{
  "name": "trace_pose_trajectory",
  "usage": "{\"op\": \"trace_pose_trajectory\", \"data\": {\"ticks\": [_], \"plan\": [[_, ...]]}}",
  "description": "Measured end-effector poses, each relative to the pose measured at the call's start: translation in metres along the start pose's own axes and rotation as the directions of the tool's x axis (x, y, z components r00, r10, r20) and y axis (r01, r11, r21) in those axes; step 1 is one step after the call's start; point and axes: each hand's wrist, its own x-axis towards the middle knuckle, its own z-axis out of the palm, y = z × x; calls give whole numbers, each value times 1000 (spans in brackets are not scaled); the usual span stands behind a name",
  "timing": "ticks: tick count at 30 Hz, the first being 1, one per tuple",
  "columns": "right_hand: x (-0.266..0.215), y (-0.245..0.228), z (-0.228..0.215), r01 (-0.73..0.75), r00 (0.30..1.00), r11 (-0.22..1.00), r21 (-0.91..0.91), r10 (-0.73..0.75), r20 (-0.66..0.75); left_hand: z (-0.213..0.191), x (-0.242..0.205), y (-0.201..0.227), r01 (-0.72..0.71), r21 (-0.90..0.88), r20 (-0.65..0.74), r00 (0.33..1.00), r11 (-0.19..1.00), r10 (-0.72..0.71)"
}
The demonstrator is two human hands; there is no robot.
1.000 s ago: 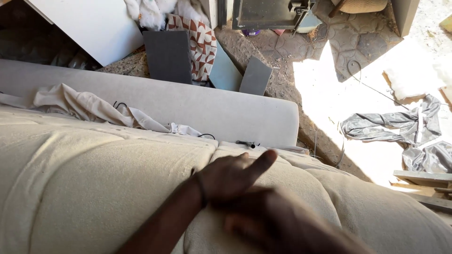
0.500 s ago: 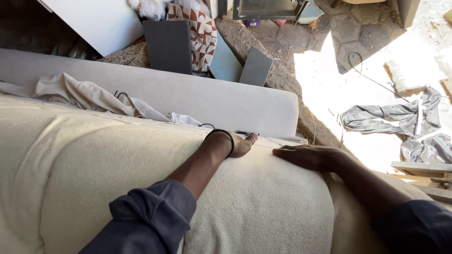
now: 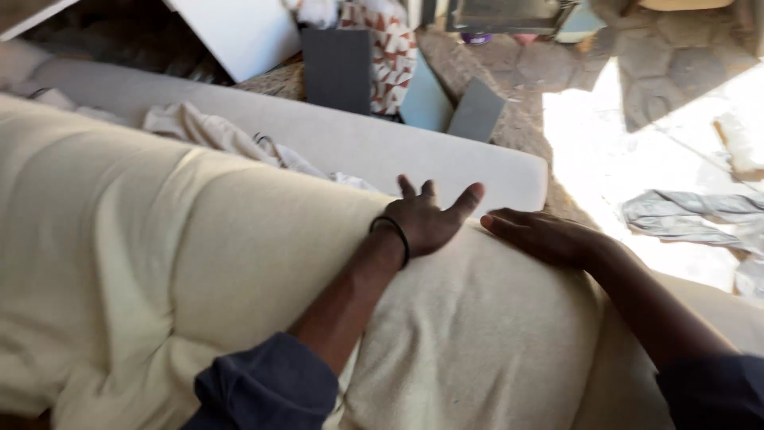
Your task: Smoothing and tucking fabric into the seams of a sofa frame to prepare it for final fastening.
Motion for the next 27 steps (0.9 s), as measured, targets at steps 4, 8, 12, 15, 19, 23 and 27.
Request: {"op": "trace_pose_trajectory", "data": {"ticks": [4,8,12,15,19,23,27], "plan": [[-30,-48,36,578,803,816,-4,-569,-176,49,-36,-26,-157,-165,-316,944,974,98],[-55,-101,66,929,267,297,-219,-951,-157,109,-120,-57,-458,-330,-608,772,825,185],[-85,-127,89,813,364,389,-434,-920,-144,147,-159,-77,-562,-360,-701,690,744,181],[-83,-131,99,553,565,561,-616,-796,-216,149,-141,-83,-572,-329,-716,670,752,197],[-33,-138,112,407,686,486,-773,-722,-93,134,-119,-101,-487,-364,-665,733,794,144],[-48,-159,110,249,826,395,-885,-563,-19,120,-142,-105,-314,-659,-381,923,683,56],[-71,-121,130,321,720,553,-769,-670,-181,171,-177,-121,-438,-604,-502,858,665,109]]}}
